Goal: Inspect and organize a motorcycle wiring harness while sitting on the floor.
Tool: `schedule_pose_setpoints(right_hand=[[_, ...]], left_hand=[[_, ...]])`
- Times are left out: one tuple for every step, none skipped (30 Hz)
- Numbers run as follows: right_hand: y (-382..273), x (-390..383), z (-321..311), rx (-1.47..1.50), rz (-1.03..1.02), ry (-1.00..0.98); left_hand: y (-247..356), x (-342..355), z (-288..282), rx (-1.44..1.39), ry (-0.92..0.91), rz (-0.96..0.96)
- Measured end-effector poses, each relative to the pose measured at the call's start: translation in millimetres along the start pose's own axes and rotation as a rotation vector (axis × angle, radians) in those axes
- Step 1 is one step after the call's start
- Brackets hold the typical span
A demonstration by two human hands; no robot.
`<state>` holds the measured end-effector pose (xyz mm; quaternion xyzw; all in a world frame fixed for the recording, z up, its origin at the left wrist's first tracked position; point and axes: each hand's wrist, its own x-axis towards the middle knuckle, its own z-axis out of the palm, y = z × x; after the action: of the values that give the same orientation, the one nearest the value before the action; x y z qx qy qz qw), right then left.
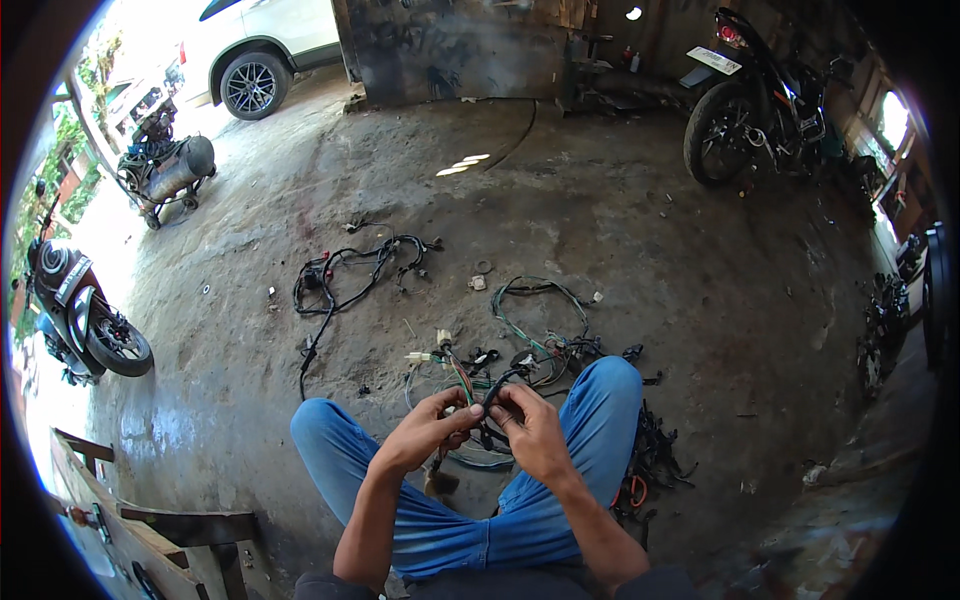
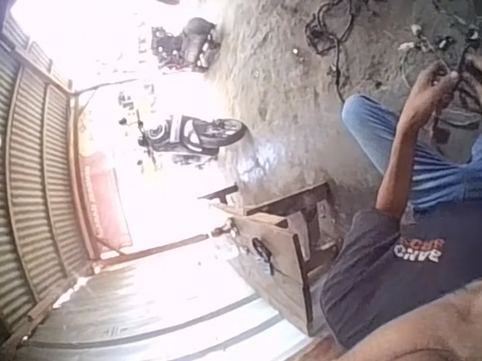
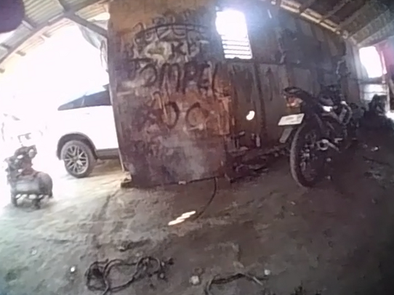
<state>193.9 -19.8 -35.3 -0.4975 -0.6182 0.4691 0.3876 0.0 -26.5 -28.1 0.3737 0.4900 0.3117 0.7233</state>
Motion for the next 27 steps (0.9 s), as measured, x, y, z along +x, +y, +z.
schedule_pose_setpoints(right_hand=[[0.5, -0.7, -0.4, -0.001, 0.0, -0.001], [1.8, -2.6, -0.5, -0.044, -0.037, 0.02], [3.0, -4.8, -0.3, -0.087, -0.073, 0.041], [2.6, -7.8, 1.3, -0.089, -0.071, 0.043], [1.5, -11.1, 3.8, 0.034, 0.058, 0.037], [1.1, -13.8, 6.2, 0.158, 0.188, 0.03], [1.5, -16.4, 8.0, 0.157, 0.189, 0.03], [2.0, -18.7, 9.6, 0.157, 0.148, 0.065], [2.3, -20.4, 10.0, 0.158, 0.107, 0.1], [2.2, -21.6, 9.7, 0.158, 0.108, 0.1], [0.8, -23.1, 8.9, 0.161, 0.102, 0.111], [-1.2, -24.3, 8.2, 0.164, 0.095, 0.122], [-4.1, -25.2, 7.1, 0.163, 0.096, 0.123], [-7.7, -25.8, 5.9, 0.211, 0.119, 0.109], [-9.3, -25.9, 5.2, 0.259, 0.142, 0.095], [-6.2, -24.7, 4.4, 0.258, 0.141, 0.098], [-0.3, -22.6, 3.8, 0.259, 0.142, 0.068], [2.7, -21.3, 3.1, 0.259, 0.143, 0.037], [1.0, -19.8, 4.0, 0.26, 0.143, 0.035], [-3.3, -16.4, 5.5, 0.148, 0.052, 0.101], [-8.2, -14.0, 7.7, 0.037, -0.04, 0.167], [-15.1, -13.1, 11.4, 0.022, -0.104, 0.274], [-14.4, -12.6, 11.8, 0.022, -0.105, 0.275], [-12.5, -12.4, 12.4, -0.09, -0.209, 0.314], [-10.5, -12.4, 12.9, -0.201, -0.315, 0.352], [-5.3, -10.9, 13.1, -0.187, -0.379, 0.38], [-3.3, -9.0, 10.6, -0.186, -0.382, 0.378]], left_hand=[[-0.4, 1.1, 2.3, -0.001, 0.0, 0.001], [-1.3, 1.9, 5.3, -0.117, 0.002, 0.04], [-2.5, 2.6, 7.7, -0.234, 0.004, 0.079], [-4.1, 2.6, 9.0, -0.234, 0.001, 0.078], [-6.2, 2.5, 10.1, -0.321, 0.007, 0.106], [-7.7, 2.7, 10.8, -0.407, 0.014, 0.133], [-9.2, 3.7, 11.2, -0.409, 0.013, 0.133], [-11.0, 5.1, 11.2, -0.444, 0.016, 0.152], [-11.8, 5.9, 11.5, -0.479, 0.018, 0.172], [-11.3, 6.4, 12.3, -0.48, 0.018, 0.171], [-9.9, 6.6, 13.9, -0.487, 0.038, 0.169], [-8.8, 6.4, 14.9, -0.494, 0.058, 0.168], [-8.7, 5.8, 15.0, -0.494, 0.058, 0.168], [-8.7, 5.0, 14.6, -0.501, 0.055, 0.174], [-8.3, 4.0, 14.1, -0.507, 0.052, 0.181], [-6.6, 2.7, 13.4, -0.506, 0.05, 0.181], [-4.5, 1.1, 12.4, -0.506, 0.044, 0.163], [-2.8, 0.9, 12.0, -0.505, 0.039, 0.145], [-3.5, 1.7, 12.3, -0.506, 0.042, 0.145], [-4.5, 4.1, 13.5, -0.519, 0.073, 0.163], [-4.8, 5.5, 14.8, -0.533, 0.105, 0.181], [-2.0, 5.7, 16.7, -0.532, 0.105, 0.182], [2.1, 4.2, 19.1, -0.558, 0.117, 0.165], [4.8, 3.0, 20.6, -0.585, 0.13, 0.149], [6.1, 2.2, 21.3, -0.585, 0.131, 0.151], [7.1, 1.6, 21.6, -0.558, 0.119, 0.154], [8.2, 0.9, 22.1, -0.532, 0.107, 0.157]])
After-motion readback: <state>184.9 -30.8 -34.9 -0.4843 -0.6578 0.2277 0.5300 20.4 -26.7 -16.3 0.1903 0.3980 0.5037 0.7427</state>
